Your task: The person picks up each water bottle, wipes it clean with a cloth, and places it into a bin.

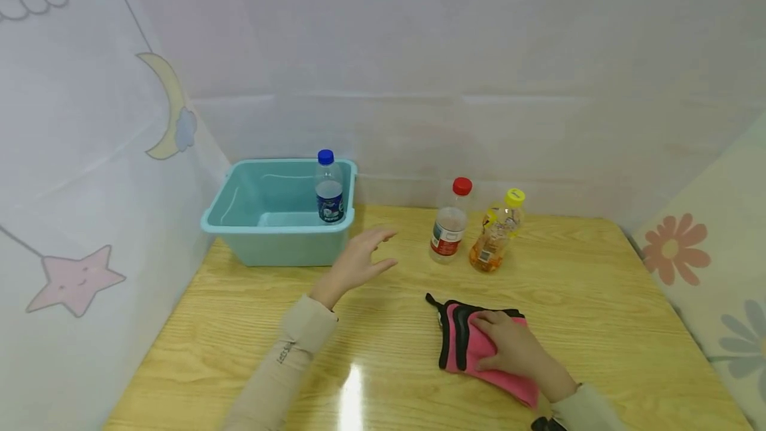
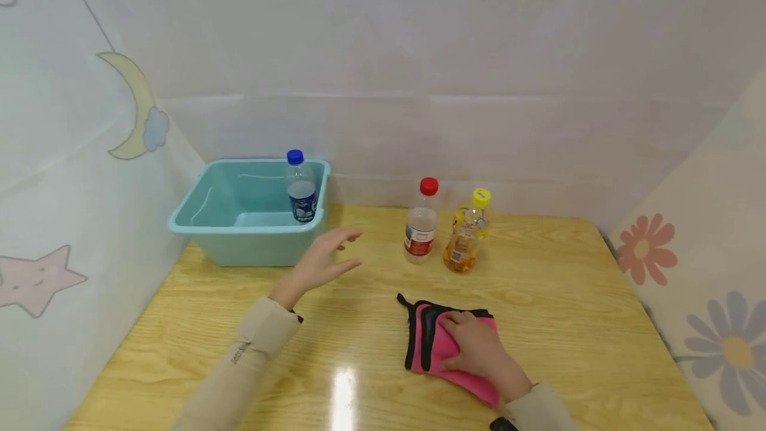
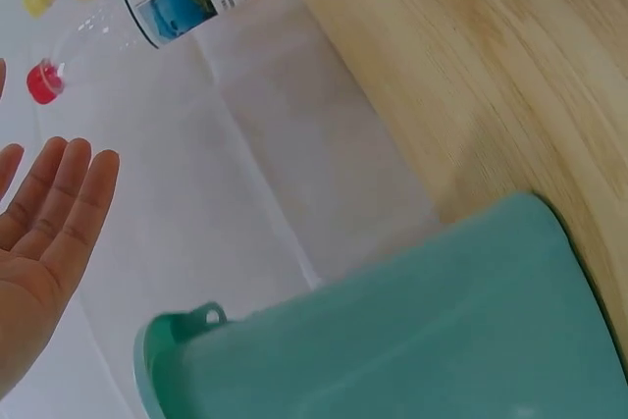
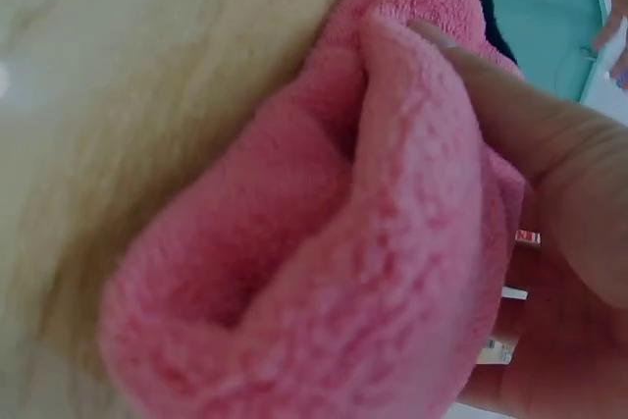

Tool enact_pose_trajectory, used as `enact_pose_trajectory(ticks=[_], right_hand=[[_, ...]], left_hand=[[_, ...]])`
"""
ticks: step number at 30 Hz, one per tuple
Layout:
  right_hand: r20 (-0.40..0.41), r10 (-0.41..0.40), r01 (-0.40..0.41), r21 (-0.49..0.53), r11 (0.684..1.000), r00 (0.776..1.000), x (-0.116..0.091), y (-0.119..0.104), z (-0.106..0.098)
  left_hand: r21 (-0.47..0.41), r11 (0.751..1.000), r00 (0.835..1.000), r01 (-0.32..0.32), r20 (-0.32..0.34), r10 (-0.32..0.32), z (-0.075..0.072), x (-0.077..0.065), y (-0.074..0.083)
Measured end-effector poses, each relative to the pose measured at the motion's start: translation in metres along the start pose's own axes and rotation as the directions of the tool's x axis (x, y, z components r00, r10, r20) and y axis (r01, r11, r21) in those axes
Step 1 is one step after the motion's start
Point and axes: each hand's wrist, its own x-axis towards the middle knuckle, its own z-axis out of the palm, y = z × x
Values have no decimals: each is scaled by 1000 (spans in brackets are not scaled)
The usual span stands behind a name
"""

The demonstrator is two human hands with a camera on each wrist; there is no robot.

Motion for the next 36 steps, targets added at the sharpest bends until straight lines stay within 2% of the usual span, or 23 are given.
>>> enact_pose_trajectory(ticks=[3,10,15,25,30,36], right_hand=[[2,17,-17,-14,1000,1000,0,-2,1],[50,66,-65,-34,997,997,-4,-7,-2],[45,82,-80,-48,996,996,-4,-9,0],[28,68,-67,-43,997,997,1,-10,8],[14,57,-56,-67,996,998,4,-8,8],[-68,30,-37,-110,993,997,7,-7,9]], left_hand=[[-13,1000,1000,2,26,-2,6,16,3],[-70,996,996,57,70,-52,26,53,5],[-22,998,996,54,72,-53,42,74,6],[-69,984,985,166,63,-162,63,99,11],[-55,983,984,174,52,-171,72,110,12],[-39,983,982,181,65,-178,80,114,11]])
